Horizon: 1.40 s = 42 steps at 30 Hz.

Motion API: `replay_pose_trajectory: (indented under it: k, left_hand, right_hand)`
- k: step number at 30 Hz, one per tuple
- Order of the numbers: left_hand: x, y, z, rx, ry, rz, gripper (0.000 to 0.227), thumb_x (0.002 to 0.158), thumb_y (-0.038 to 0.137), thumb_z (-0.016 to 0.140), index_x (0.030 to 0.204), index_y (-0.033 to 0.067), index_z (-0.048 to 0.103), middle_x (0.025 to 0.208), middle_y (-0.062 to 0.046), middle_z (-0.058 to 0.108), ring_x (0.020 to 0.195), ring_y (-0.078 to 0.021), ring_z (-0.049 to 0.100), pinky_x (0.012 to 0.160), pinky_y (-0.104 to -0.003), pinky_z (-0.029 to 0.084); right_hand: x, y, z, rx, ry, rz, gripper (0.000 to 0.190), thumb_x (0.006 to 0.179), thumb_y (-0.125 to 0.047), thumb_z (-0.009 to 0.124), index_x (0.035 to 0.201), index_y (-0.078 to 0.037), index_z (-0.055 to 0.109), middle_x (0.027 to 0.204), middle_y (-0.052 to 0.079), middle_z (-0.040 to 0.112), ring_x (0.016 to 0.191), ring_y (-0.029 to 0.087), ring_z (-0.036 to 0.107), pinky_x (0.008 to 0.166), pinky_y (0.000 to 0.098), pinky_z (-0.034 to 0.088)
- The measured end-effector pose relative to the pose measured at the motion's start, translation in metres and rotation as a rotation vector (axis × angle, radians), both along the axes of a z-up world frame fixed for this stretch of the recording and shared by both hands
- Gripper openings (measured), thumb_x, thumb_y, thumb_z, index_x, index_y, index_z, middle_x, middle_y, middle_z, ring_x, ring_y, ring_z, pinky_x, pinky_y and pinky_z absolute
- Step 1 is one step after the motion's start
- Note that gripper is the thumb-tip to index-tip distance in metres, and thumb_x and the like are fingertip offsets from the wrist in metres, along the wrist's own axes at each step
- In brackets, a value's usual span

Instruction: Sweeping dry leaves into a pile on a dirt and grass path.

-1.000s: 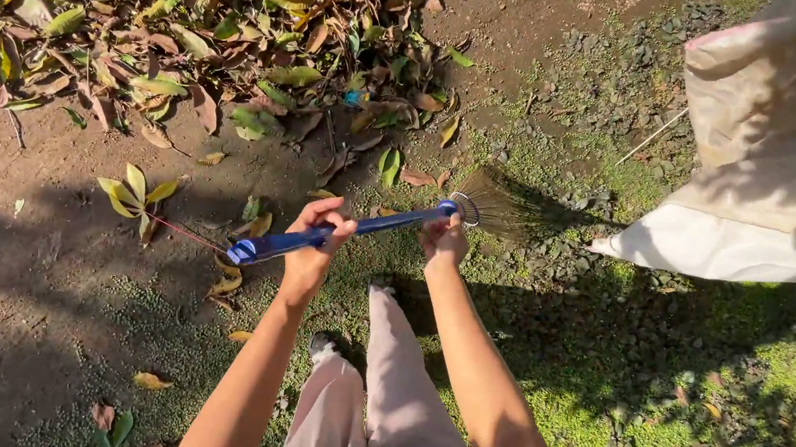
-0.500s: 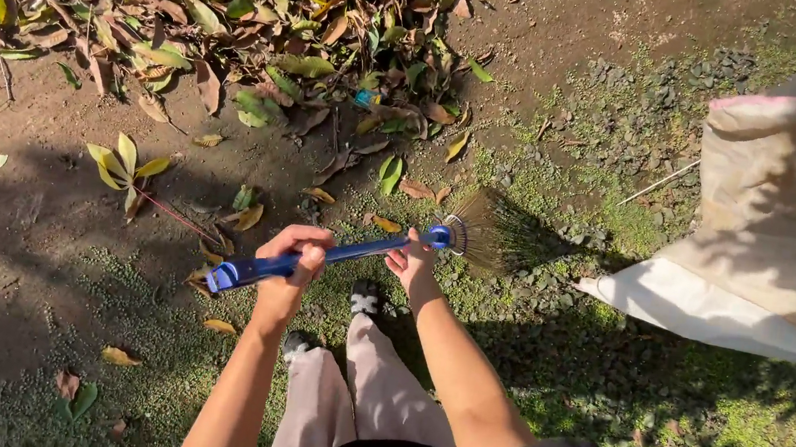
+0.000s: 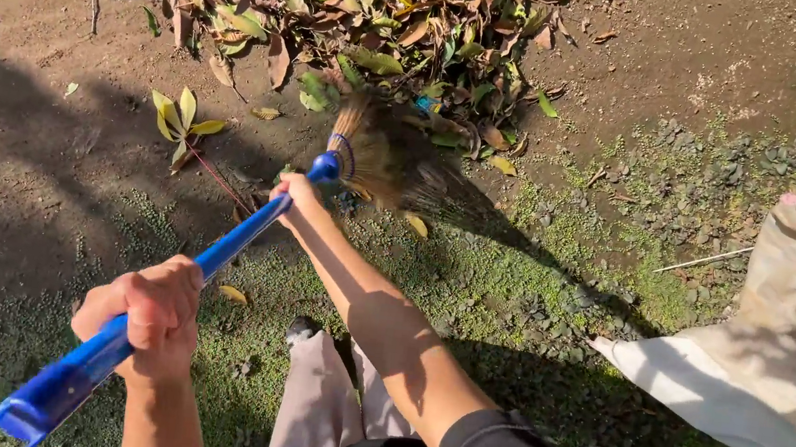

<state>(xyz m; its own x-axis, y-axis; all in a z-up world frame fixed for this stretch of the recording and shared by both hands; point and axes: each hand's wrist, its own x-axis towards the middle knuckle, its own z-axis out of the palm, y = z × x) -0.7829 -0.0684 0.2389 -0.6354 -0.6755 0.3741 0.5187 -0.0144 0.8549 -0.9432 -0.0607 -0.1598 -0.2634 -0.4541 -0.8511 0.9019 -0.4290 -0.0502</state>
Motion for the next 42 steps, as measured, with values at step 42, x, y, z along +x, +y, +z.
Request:
replay_pose_trajectory:
  k: [42]
  left_hand:
    - [-0.085, -0.243, 0.004, 0.055, 0.375, 0.269, 0.038, 0.098, 0.022, 0.053, 0.065, 0.0157, 0.034, 0.043, 0.006, 0.032, 0.034, -0.0037, 0.026, 0.044, -0.023, 0.036]
  right_hand:
    - [-0.196, -0.187, 0.083, -0.162, 0.109, -0.066, 0.026, 0.093, -0.008, 0.064, 0.078, -0.013, 0.043, 0.061, -0.003, 0.047, 0.051, 0.01, 0.046, 0.05, 0.0254, 0.044]
